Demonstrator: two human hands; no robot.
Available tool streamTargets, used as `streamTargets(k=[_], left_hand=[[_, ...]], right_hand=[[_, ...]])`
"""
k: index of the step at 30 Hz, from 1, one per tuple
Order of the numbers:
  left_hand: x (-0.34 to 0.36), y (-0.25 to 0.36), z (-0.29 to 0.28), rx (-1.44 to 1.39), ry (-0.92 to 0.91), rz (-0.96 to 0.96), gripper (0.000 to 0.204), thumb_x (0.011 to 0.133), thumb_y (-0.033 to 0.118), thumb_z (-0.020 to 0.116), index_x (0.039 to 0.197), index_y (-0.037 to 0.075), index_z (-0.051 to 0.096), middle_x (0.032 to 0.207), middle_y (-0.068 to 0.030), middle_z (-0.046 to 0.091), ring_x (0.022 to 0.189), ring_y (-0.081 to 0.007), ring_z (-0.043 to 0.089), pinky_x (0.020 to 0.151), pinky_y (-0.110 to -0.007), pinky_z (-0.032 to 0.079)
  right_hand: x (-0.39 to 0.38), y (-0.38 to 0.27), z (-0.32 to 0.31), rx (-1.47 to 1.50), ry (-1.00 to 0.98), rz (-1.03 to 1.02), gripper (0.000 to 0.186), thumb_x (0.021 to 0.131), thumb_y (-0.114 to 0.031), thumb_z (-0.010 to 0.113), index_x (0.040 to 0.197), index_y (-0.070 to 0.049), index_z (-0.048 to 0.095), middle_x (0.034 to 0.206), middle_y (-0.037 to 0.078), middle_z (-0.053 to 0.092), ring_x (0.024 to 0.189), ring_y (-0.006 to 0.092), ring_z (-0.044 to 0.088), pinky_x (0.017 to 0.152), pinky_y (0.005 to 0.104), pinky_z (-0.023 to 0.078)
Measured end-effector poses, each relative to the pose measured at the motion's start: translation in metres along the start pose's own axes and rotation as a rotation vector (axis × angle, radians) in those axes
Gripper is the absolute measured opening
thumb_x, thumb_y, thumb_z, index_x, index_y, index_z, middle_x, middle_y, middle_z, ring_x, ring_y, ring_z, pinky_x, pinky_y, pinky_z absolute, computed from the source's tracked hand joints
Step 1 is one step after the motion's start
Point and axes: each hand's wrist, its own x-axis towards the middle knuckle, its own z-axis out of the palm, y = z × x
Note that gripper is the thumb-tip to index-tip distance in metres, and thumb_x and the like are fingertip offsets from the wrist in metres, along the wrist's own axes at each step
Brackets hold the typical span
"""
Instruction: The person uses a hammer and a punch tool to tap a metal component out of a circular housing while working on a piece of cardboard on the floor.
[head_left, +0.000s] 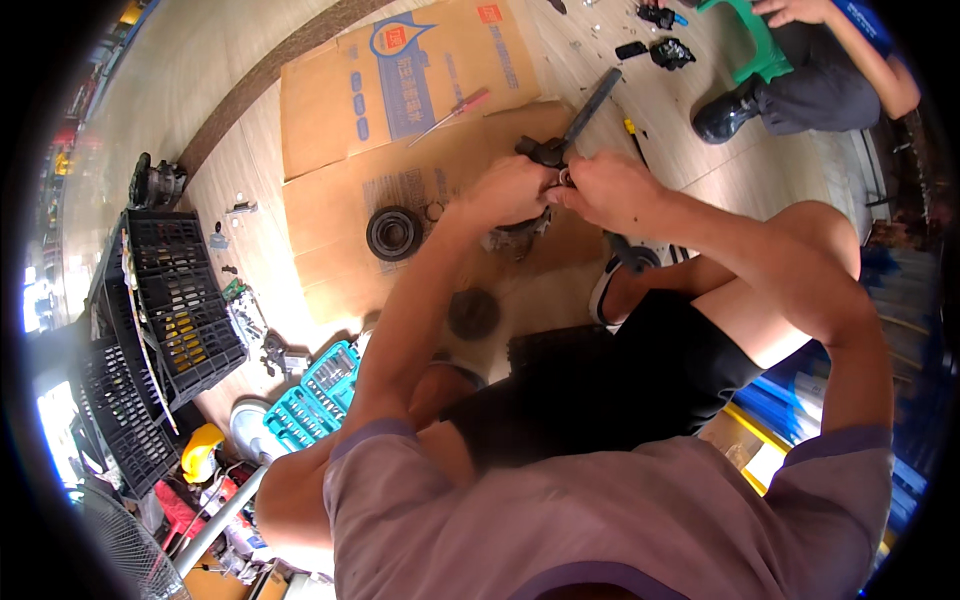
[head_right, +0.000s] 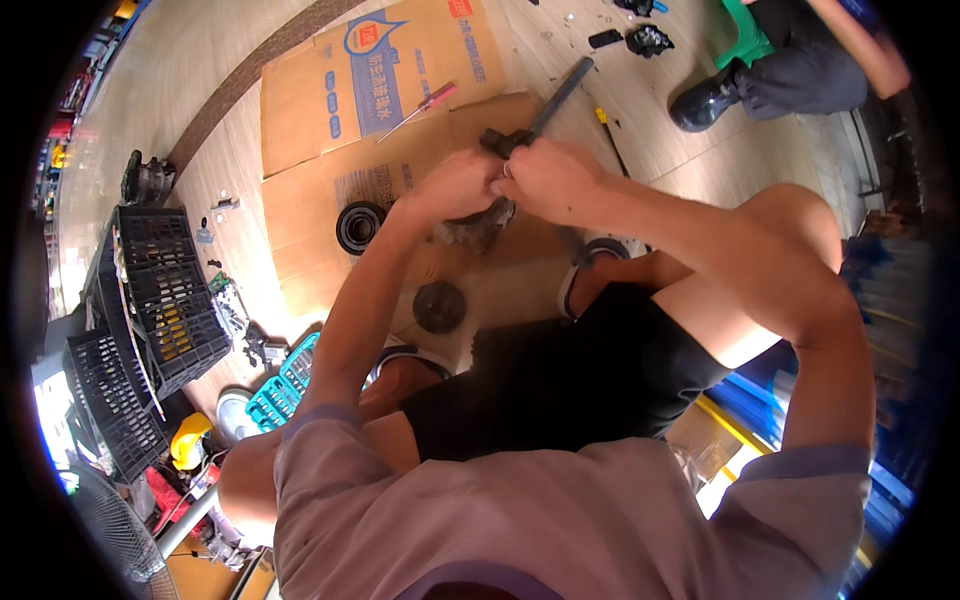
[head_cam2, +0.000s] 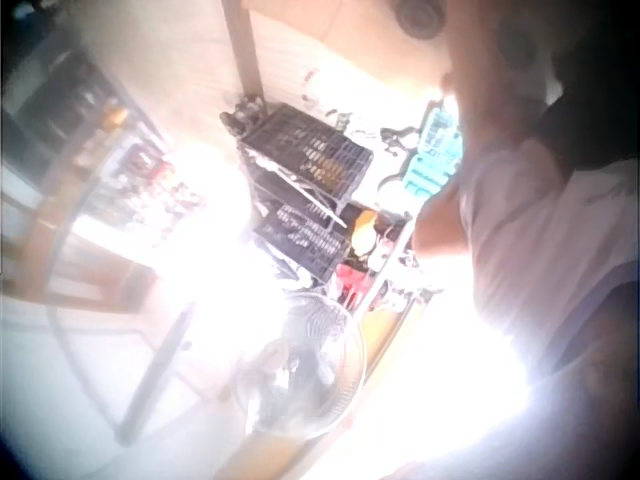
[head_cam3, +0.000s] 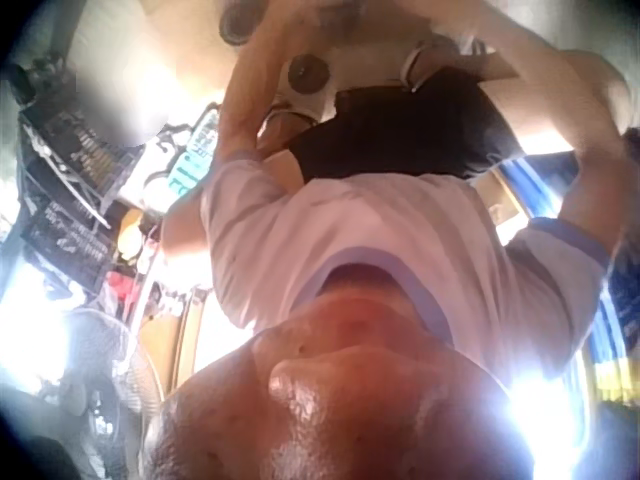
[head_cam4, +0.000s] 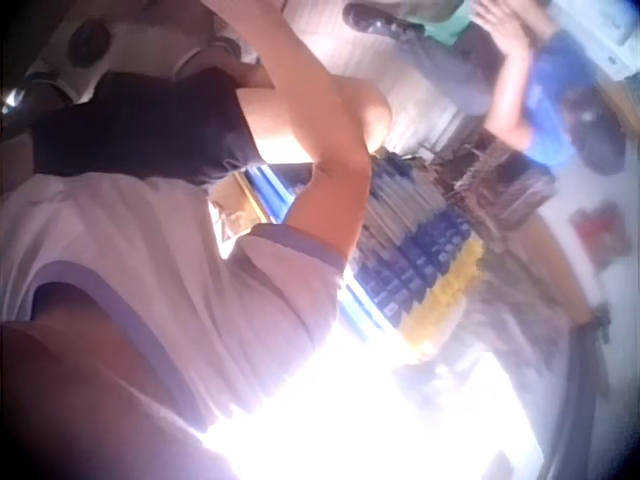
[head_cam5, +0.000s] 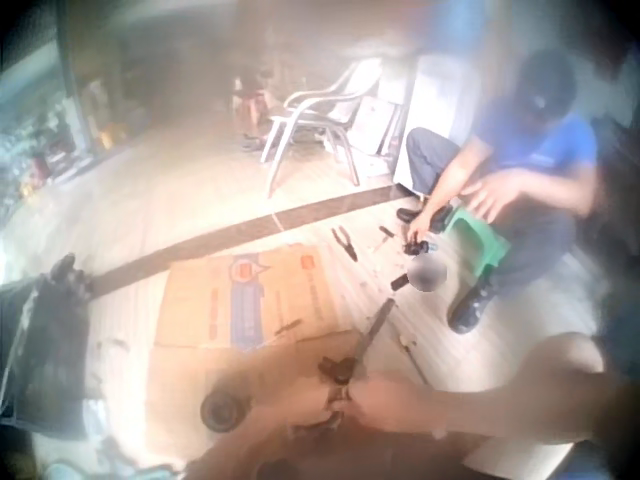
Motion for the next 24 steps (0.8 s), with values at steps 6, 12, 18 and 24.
streamTargets(k=[6, 12, 18, 24], left_hand=[[-0.007, -0.002, 0.007, -0.022, 0.024, 0.014, 0.012, 0.077, 0.016, 0.066, 0.081, 0.005, 0.069, 0.079, -0.0211, 0.069, 0.080, -0.0438, 0.067, 0.074, -0.053, 0.053], [-0.008, 0.005, 0.004, 0.089, 0.062, 0.083, 0.017, 0.074, 0.014, 0.069, 0.089, 0.007, 0.071, 0.077, -0.0191, 0.069, 0.076, -0.0399, 0.069, 0.070, -0.051, 0.056], [-0.006, 0.007, 0.001, 0.105, -0.052, -0.029, 0.022, 0.071, 0.012, 0.072, 0.093, 0.009, 0.073, 0.078, -0.0165, 0.070, 0.080, -0.0371, 0.071, 0.072, -0.048, 0.057], [-0.008, 0.002, 0.010, 0.132, 0.011, 0.096, 0.022, 0.070, 0.012, 0.073, 0.092, 0.009, 0.073, 0.079, -0.0159, 0.071, 0.080, -0.0360, 0.071, 0.072, -0.047, 0.057]], right_hand=[[0.002, -0.004, -0.006, 0.140, -0.070, 0.030, 0.041, 0.095, -0.037, 0.067, 0.091, 0.004, 0.066, 0.079, 0.027, 0.068, 0.082, 0.0457, 0.069, 0.074, 0.0537, 0.055], [0.011, 0.019, -0.014, -0.435, 0.209, -0.566, 0.026, 0.093, -0.031, 0.066, 0.091, -0.005, 0.071, 0.079, 0.014, 0.071, 0.077, 0.0323, 0.072, 0.067, 0.0458, 0.055], [0.000, -0.007, -0.022, -0.269, -0.118, -0.114, 0.024, 0.096, -0.029, 0.064, 0.089, -0.006, 0.068, 0.085, 0.010, 0.069, 0.078, 0.0280, 0.069, 0.080, 0.0405, 0.050], [0.004, 0.014, -0.014, -0.457, 0.077, -0.445, 0.030, 0.095, -0.034, 0.066, 0.098, -0.005, 0.065, 0.077, 0.015, 0.070, 0.084, 0.0318, 0.067, 0.092, 0.0465, 0.050]])
